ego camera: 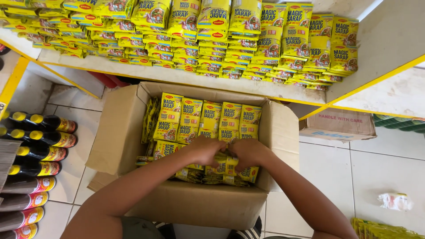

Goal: The person sits on the floor and takes yellow packets of Magic Sarap from a cardboard box. They place the packets onto a yellow metal shelf, arranging them in neat rows next to bottles of soy sauce.

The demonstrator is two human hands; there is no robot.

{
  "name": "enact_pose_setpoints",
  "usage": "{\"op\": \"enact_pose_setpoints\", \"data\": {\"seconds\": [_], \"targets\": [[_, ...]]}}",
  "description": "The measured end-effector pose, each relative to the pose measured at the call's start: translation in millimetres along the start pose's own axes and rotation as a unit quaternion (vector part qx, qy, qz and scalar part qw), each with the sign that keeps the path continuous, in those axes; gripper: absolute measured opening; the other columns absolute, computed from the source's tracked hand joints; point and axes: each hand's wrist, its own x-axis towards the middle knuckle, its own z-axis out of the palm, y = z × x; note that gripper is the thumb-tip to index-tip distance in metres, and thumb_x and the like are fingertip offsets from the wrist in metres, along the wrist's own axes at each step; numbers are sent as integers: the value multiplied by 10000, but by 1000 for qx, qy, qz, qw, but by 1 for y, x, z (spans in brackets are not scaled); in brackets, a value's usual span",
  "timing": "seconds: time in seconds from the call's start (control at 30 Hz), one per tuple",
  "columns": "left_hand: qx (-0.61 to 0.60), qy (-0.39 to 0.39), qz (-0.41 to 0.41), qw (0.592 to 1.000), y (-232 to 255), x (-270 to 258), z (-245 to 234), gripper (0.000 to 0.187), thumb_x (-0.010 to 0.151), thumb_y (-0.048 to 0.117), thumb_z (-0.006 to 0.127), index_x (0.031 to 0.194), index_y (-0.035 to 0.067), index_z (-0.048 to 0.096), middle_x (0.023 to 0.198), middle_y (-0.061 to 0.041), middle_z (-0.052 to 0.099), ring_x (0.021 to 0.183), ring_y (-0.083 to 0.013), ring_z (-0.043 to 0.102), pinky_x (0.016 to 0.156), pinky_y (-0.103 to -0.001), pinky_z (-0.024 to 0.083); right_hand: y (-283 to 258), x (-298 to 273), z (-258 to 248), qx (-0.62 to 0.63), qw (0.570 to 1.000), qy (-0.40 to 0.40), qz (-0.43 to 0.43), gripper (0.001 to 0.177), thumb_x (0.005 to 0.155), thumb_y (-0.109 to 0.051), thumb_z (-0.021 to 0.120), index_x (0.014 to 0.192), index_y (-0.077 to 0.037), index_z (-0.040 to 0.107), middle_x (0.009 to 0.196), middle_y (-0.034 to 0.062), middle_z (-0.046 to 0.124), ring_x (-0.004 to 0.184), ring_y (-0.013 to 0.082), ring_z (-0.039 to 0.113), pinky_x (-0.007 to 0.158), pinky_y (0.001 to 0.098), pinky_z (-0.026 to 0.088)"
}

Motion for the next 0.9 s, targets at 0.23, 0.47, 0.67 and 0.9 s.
{"op": "enact_pose_setpoints", "data": {"seconds": [0.23, 0.47, 0.67, 0.9], "targets": [[132, -47, 1, 990, 25, -16, -43, 668, 597, 556, 919, 1099, 168, 712, 1151, -146, 664, 1158, -369, 596, 924, -485, 493, 17, -4, -13, 93, 995, 1, -39, 575, 611, -348, 870, 1073, -90, 647, 981, 108, 729, 927, 329, 696, 776, 452, 552], [-194, -56, -5, 979, -12, -6, -64, 868, 708, 492, 888, 1359, 70, 498, 1231, -162, 690, 1093, -247, 684, 928, -363, 547, 40, -38, -62, 321, 944, 51, -59, 535, 778, -377, 806, 1190, -76, 646, 1107, 82, 750, 1045, 202, 689, 885, 352, 539], [-364, -34, -89, 926, -10, -11, -103, 757, 756, 395, 824, 1393, 136, 508, 1140, -48, 716, 932, -150, 689, 683, -342, 582, 76, -45, -62, 349, 931, 77, -72, 706, 795, -431, 834, 1340, -64, 574, 1253, 59, 689, 1141, 168, 635, 961, 330, 511], [-523, 106, -53, 844, -24, -5, -111, 716, 790, 312, 802, 1419, 177, 487, 1055, -25, 739, 853, -128, 723, 578, -327, 619, 100, -47, -73, 615, 720, 310, -82, 741, 809, -353, 819, 1442, -96, 531, 1214, 80, 642, 1063, 190, 610, 846, 355, 511]]}}
